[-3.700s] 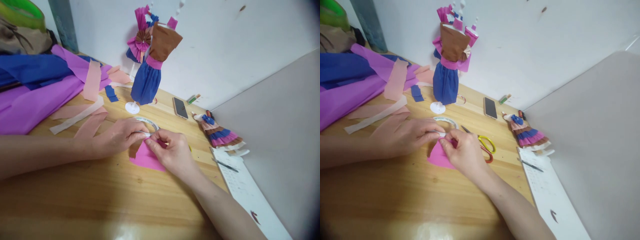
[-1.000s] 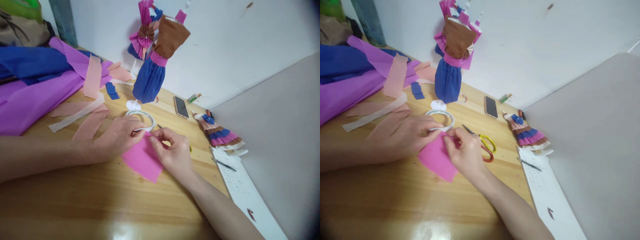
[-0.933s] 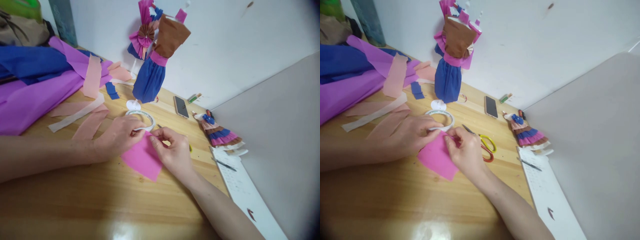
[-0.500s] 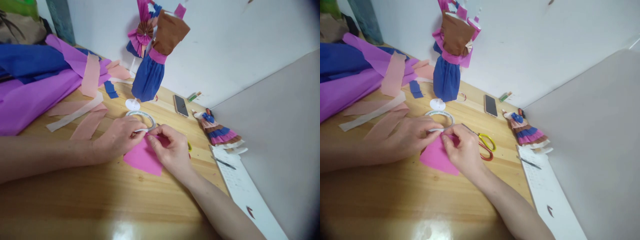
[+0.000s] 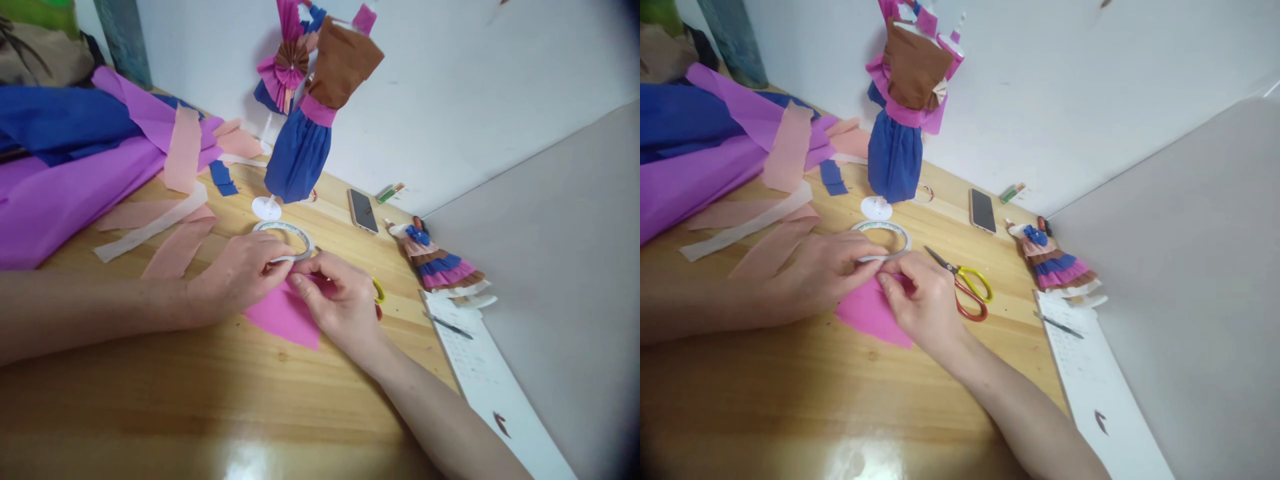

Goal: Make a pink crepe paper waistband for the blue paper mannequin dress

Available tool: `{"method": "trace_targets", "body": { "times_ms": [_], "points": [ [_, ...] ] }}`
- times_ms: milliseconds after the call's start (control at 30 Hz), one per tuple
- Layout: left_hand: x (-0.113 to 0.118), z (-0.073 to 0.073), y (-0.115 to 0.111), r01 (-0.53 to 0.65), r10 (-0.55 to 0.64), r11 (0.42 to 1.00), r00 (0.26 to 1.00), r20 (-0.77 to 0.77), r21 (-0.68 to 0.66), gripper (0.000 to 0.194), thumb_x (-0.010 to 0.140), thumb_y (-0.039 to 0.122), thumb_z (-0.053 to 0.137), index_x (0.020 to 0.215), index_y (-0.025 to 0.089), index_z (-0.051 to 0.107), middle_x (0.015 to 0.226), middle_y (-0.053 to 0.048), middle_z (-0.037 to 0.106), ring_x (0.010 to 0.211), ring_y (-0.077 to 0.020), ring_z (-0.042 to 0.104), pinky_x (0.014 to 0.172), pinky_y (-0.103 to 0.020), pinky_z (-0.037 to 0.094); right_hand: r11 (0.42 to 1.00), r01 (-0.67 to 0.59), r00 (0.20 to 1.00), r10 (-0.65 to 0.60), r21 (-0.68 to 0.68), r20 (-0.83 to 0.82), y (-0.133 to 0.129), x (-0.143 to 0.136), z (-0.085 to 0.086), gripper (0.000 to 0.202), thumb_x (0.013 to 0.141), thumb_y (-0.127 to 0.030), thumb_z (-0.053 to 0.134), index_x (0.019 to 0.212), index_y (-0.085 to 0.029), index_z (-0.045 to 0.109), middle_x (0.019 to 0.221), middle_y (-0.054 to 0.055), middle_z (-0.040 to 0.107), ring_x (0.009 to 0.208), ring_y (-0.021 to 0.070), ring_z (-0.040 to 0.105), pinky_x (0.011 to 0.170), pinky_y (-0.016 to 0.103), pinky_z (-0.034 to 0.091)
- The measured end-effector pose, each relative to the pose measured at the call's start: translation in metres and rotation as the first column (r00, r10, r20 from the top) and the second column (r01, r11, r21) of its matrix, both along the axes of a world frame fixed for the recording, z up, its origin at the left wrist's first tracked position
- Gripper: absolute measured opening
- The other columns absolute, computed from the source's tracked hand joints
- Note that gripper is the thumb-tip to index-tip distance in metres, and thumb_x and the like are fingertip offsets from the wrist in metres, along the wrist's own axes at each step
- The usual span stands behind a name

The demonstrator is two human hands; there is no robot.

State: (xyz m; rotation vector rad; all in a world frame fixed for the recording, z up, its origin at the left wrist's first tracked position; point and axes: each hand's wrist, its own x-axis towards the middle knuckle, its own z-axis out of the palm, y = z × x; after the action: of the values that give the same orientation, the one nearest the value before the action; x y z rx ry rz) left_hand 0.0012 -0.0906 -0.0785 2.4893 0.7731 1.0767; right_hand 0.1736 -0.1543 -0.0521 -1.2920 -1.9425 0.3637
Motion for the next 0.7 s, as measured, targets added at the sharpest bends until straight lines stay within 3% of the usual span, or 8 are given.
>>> {"method": "trace_targets", "body": {
  "times_ms": [200, 533, 700],
  "points": [
    [-0.001, 0.003, -0.003, -0.009, 0.009, 0.999, 1.000, 0.001, -0.053, 0.029, 0.094, 0.014, 0.043, 0.068, 0.021, 0.053, 0.072, -0.001, 0.064, 0.072, -0.0155, 0.058, 0.069, -0.029, 0.046, 0.998, 0.063, 0.998, -0.064, 0.026, 0.019, 0.001, 0.002, -0.002, 0.011, 0.088, -0.015, 0.065, 0.079, -0.021, 0.068, 0.076, 0.001, 0.073, 0.067, 0.0155, 0.066, 0.064, 0.028, 0.051],
    [-0.001, -0.013, 0.002, 0.055, -0.052, 0.997, 0.997, 0.055, -0.051, 0.026, 0.097, 0.017, 0.043, 0.091, 0.018, 0.069, 0.093, -0.005, 0.078, 0.088, -0.0188, 0.070, 0.082, -0.032, 0.053, 0.988, 0.152, 0.988, -0.152, 0.002, 0.003, 0.001, 0.003, -0.005, 0.013, 0.085, -0.020, 0.069, 0.075, -0.021, 0.062, 0.068, -0.002, 0.067, 0.059, 0.0132, 0.059, 0.060, 0.026, 0.046],
    [-0.004, -0.007, -0.001, 0.079, -0.078, 0.996, 0.997, 0.018, -0.038, 0.031, 0.098, 0.014, 0.041, 0.096, 0.014, 0.072, 0.094, -0.008, 0.078, 0.089, -0.0196, 0.071, 0.083, -0.033, 0.055, 0.984, 0.178, 0.983, -0.178, 0.009, 0.038, 0.001, 0.002, -0.005, 0.014, 0.085, -0.022, 0.067, 0.074, -0.022, 0.059, 0.066, -0.002, 0.065, 0.057, 0.0128, 0.057, 0.058, 0.026, 0.045]
  ]
}}
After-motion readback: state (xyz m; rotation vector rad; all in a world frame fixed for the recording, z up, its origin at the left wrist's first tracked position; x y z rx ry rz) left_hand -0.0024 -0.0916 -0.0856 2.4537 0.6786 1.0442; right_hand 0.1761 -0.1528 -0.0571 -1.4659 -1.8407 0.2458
